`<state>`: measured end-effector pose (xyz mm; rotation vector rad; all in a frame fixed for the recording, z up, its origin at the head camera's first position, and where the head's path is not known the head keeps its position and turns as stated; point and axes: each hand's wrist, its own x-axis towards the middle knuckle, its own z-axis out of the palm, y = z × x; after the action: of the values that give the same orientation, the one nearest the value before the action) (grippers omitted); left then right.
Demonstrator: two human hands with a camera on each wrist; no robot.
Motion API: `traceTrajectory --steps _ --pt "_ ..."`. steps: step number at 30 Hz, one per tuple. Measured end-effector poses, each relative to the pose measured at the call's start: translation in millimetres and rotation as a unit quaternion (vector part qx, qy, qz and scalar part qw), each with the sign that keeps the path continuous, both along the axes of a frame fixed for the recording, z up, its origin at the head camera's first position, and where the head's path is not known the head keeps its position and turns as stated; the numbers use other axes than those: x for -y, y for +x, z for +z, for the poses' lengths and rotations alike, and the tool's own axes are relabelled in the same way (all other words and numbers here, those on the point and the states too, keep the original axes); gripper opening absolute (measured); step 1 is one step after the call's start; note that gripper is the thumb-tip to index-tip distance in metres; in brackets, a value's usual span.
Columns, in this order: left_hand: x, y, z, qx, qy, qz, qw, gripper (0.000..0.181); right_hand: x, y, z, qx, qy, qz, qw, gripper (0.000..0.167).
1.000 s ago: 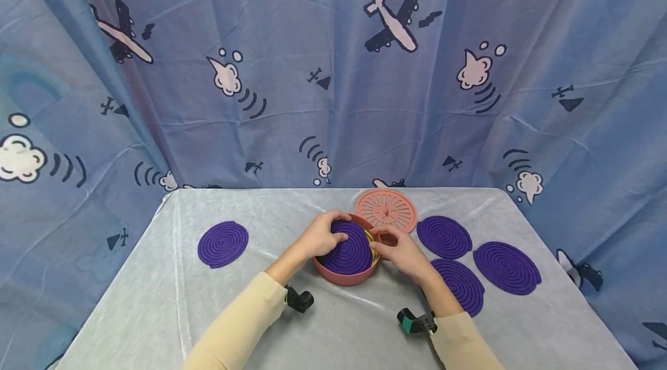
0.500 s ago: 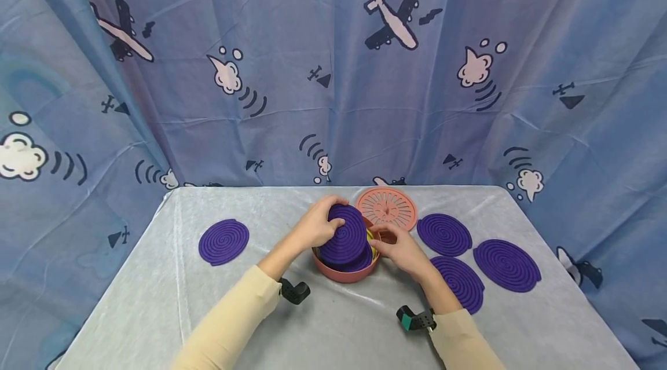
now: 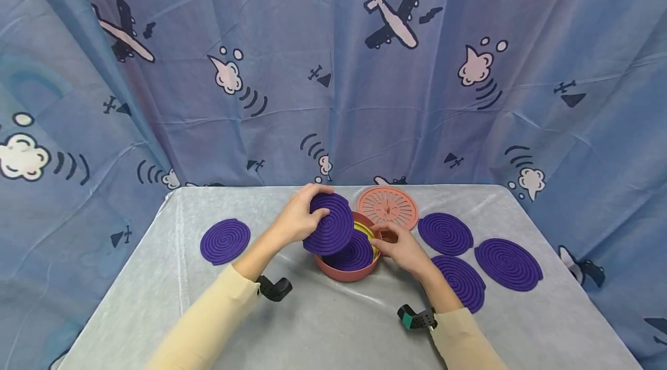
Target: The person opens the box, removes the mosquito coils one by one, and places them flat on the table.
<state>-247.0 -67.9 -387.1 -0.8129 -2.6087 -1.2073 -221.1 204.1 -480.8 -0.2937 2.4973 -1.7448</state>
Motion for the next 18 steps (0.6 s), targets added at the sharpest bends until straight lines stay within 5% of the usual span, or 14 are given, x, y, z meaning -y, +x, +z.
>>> traceTrajectory --steps 10,18 --pt "38.6 2.7 1.4 -0.012 0.016 0.044 0.9988 0.036 0 -3.3 -4.8 0.007 0.014 0.001 0.9999 0.038" --pt "73.1 -5.2 -20.7 0.025 0.037 0.112 0.9927 0.041 0 -0.9 -1.6 0.007 0.007 -0.002 0.9999 0.04"
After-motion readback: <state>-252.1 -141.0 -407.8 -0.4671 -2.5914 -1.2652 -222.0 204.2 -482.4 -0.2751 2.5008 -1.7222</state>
